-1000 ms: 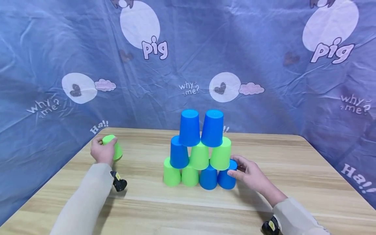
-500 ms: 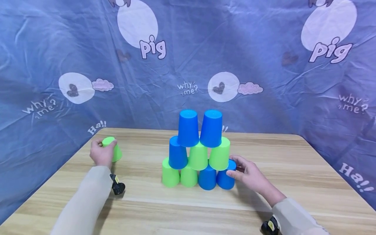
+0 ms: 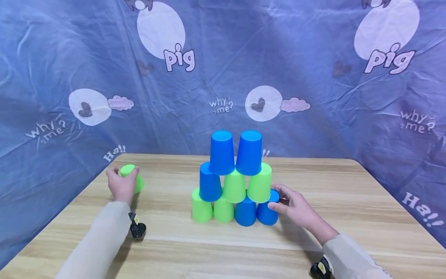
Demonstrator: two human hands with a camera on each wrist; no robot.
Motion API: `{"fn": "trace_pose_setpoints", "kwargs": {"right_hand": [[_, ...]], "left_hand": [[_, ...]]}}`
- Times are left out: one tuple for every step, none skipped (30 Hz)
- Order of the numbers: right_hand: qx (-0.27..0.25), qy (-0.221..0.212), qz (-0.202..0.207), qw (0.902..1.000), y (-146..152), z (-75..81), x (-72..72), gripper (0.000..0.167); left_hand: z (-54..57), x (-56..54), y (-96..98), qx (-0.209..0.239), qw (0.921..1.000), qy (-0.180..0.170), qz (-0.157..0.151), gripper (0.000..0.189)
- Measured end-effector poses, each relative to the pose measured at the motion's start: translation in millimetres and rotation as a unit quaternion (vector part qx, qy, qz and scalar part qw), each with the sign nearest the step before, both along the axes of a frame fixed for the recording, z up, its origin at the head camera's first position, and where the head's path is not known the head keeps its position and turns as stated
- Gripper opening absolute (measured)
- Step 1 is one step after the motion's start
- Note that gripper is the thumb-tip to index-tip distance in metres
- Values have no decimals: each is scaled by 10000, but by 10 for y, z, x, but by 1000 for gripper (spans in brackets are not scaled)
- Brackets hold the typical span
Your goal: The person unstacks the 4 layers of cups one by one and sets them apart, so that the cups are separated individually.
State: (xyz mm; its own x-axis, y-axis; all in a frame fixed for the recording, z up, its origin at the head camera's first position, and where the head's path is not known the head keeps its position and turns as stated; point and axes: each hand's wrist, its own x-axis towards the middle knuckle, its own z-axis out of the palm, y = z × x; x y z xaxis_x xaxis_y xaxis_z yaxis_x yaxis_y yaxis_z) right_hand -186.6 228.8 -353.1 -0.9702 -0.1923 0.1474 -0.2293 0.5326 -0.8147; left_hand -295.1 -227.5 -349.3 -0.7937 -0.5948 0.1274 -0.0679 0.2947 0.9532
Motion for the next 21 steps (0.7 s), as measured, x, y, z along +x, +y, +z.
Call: {"fn": "trace_pose_setpoints", "kwargs": {"right_hand": [[13, 1, 22, 10000, 0, -2, 0, 55], [11, -13, 16, 10000, -1, -5, -2, 56], [16, -18, 17, 10000, -3, -9, -3, 56], [13, -41, -8, 10000, -5, -12, -2, 56], [22, -48, -17, 10000, -6, -16, -2, 56], [25, -64, -40, 10000, -8, -20, -1, 56], [36, -84, -63, 9999, -8, -25, -1, 56], [33, -108, -95, 9999, -9, -29, 1, 57], [32, -132, -119, 9998, -10, -34, 3, 57], [31, -149, -131, 9998, -10, -36, 6, 57], [34, -163, -138, 9998, -8, -39, 6, 58], [37, -174, -144, 9997, -8, -42, 7, 58], [39, -188, -148, 9997, -9, -42, 7, 58], [40, -197, -152, 9997, -10, -40, 8, 58], [43, -198, -150, 9997, -11, -38, 7, 58], [48, -196, -150, 9997, -12, -35, 6, 58], [52, -186, -142, 9997, -13, -31, 5, 58], [55, -173, -135, 9997, -15, -27, 4, 57], [52, -163, -124, 9998, -16, -23, 4, 57], [50, -154, -116, 9998, -17, -20, 4, 56], [36, -159, -104, 9998, -18, -17, 4, 56]], "left_hand": [[13, 3, 15, -47, 9999, 124, -10, 69], [30, 4, 33, -108, 9995, 280, -38, 68], [50, 3, 57, -189, 9986, 483, -84, 65], [72, 4, 87, -308, 9968, 725, -157, 62], [96, 6, 123, -437, 9941, 958, -261, 59], [122, 12, 165, -581, 9907, 1181, -359, 55], [148, 25, 213, -693, 9867, 1389, -491, 52], [174, 40, 265, -775, 9824, 1575, -635, 49], [200, 60, 319, -843, 9779, 1748, -785, 47], [230, 79, 375, -861, 9732, 1907, -950, 45], [260, 99, 433, -833, 9692, 2028, -1125, 43], [301, 124, 494, -773, 9649, 2141, -1309, 41], [340, 145, 553, -690, 9600, 2251, -1514, 38], [381, 164, 611, -581, 9551, 2340, -1721, 36], [430, 188, 673, -470, 9504, 2395, -1926, 34], [474, 207, 733, -359, 9454, 2450, -2119, 32], [519, 230, 794, -250, 9406, 2483, -2303, 30], [563, 253, 855, -159, 9361, 2506, -2464, 29], [602, 273, 913, -66, 9312, 2540, -2613, 28], [643, 300, 973, 31, 9262, 2572, -2756, 27], [682, 327, 1030, 106, 9215, 2597, -2884, 27]]}}
